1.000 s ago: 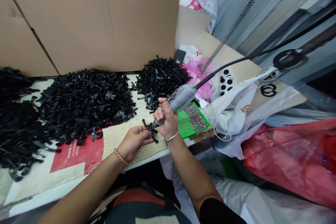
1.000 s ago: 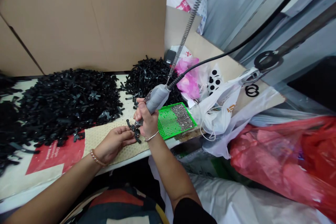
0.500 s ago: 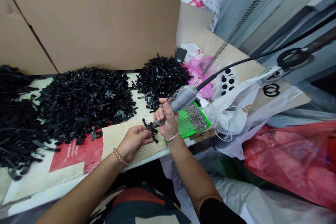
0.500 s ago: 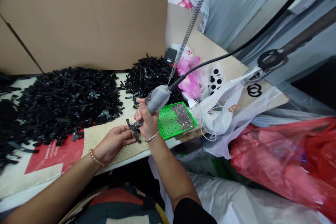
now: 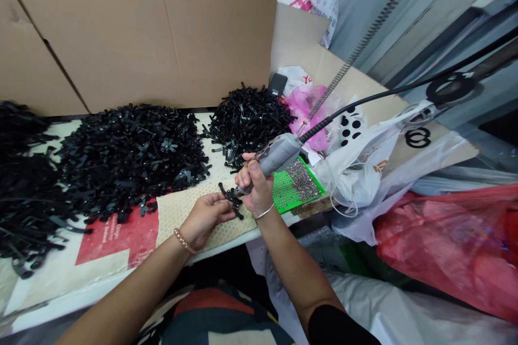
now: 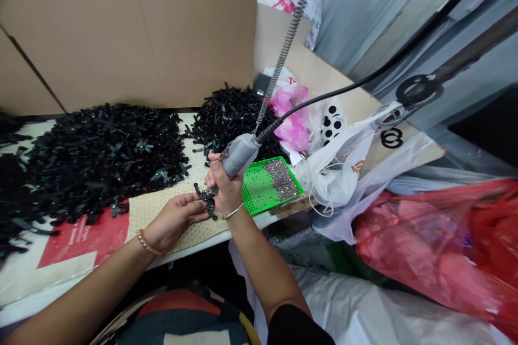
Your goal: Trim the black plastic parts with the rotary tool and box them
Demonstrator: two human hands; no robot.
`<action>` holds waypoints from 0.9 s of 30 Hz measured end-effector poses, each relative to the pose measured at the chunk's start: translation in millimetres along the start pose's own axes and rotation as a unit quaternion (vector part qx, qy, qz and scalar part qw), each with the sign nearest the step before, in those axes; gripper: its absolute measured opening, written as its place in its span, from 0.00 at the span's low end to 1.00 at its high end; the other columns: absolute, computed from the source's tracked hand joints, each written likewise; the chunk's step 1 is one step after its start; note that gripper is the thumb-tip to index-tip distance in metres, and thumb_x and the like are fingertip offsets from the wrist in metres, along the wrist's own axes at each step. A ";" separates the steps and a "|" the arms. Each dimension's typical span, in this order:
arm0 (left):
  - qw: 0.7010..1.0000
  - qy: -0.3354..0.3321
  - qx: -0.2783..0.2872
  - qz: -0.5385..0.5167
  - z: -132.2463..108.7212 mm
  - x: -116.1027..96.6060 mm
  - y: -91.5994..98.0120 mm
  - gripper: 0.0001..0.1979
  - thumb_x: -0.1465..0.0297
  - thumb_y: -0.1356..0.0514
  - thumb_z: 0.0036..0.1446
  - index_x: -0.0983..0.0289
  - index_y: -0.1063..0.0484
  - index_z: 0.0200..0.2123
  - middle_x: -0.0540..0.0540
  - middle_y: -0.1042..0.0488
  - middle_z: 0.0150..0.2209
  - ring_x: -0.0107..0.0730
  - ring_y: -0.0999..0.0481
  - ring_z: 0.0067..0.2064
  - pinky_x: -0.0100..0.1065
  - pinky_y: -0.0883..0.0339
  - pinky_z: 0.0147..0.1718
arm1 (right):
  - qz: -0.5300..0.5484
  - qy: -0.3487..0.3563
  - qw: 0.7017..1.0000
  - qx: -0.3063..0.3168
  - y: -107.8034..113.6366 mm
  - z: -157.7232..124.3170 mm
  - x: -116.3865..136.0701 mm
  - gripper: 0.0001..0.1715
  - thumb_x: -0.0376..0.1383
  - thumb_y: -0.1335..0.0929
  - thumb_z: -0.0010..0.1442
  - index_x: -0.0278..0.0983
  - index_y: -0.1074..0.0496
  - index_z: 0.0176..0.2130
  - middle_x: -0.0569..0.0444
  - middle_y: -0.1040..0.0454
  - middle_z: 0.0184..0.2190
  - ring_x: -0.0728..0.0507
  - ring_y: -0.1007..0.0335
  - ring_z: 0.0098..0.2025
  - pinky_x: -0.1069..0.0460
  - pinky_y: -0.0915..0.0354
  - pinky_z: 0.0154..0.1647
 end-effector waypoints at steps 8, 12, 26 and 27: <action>1.000 0.001 -0.001 0.000 -1.6 -0.6 -0.5 0.08 0.84 0.42 0.51 0.69 0.29 0.24 0.50 0.28 0.24 0.23 0.27 0.26 0.26 0.25 0.32 | -0.012 0.015 1.000 0.015 -2.6 -2.9 0.9 0.18 0.49 0.28 0.51 0.40 0.31 0.36 0.66 0.45 0.14 0.52 0.50 0.15 0.54 0.44 0.19; 1.000 0.000 -0.009 0.001 0.4 0.5 0.8 0.08 0.84 0.41 0.50 0.69 0.31 0.22 0.49 0.29 0.22 0.23 0.27 0.25 0.27 0.25 0.31 | -0.018 0.011 0.999 0.030 -2.5 -4.2 -2.5 0.18 0.49 0.28 0.51 0.40 0.32 0.35 0.66 0.46 0.14 0.51 0.49 0.15 0.54 0.45 0.18; 1.000 0.006 -0.017 0.004 7.2 7.1 -5.0 0.06 0.80 0.34 0.43 0.68 0.29 0.22 0.51 0.26 0.24 0.23 0.27 0.25 0.26 0.28 0.29 | -0.056 -0.085 0.990 0.098 -4.8 -0.7 -10.6 0.22 0.50 0.24 0.44 0.40 0.33 0.28 0.68 0.48 0.11 0.53 0.54 0.12 0.55 0.51 0.16; 1.000 0.008 -0.027 0.002 5.7 6.4 -7.0 0.07 0.81 0.35 0.43 0.68 0.30 0.21 0.51 0.27 0.22 0.23 0.28 0.23 0.26 0.28 0.28 | -0.057 -0.084 0.991 0.091 -6.2 -1.5 -7.5 0.21 0.48 0.23 0.42 0.40 0.33 0.27 0.68 0.48 0.11 0.53 0.54 0.12 0.55 0.52 0.16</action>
Point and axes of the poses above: each hand's wrist, its own z-axis towards the middle knuckle, its own y-axis out of the back of the hand, x = y × z, the point moved 4 cm from there along z, towards the middle knuckle
